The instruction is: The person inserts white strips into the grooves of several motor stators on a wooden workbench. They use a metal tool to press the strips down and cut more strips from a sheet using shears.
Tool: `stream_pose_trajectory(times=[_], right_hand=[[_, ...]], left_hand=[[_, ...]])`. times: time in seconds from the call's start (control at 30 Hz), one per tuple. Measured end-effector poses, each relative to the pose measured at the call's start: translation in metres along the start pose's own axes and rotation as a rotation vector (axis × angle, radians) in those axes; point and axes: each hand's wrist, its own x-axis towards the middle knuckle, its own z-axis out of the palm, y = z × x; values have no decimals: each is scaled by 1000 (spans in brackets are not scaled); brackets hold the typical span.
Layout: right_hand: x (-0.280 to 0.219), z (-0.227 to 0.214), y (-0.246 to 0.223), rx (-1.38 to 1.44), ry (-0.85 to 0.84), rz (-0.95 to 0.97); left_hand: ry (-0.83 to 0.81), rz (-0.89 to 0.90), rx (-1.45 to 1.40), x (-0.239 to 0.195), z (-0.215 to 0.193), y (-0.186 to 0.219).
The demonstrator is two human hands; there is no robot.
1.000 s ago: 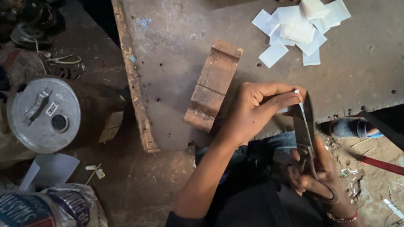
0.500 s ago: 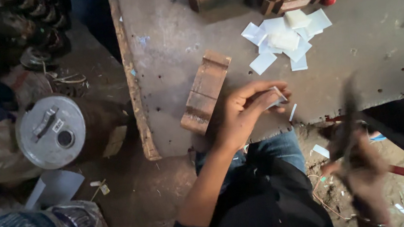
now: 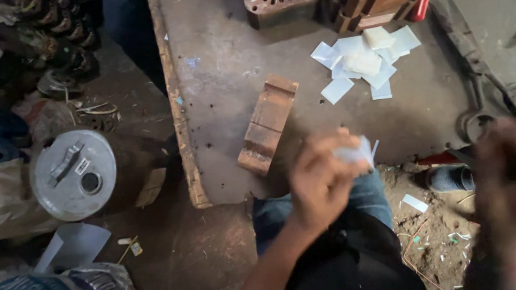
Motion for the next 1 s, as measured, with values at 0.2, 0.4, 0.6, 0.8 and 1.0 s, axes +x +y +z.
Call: stream_pose_trajectory(times=[0.2, 0.4, 0.6, 0.8, 1.0], right_hand=[[-60, 48, -34, 471, -296, 122], [-60, 53, -34, 315, -265, -95], [-71, 44, -27, 433, -345, 65], [-89, 52, 4, 1239, -422, 774], [-61, 51, -44, 318, -624, 12]], left_hand=[[-120, 101, 108, -16, -10, 37], [-48, -773, -517, -49, -19, 30], [-76, -676, -501, -61, -27, 28], [-185, -71, -54, -34, -47, 45], [-33, -291, 9, -33, -52, 46]])
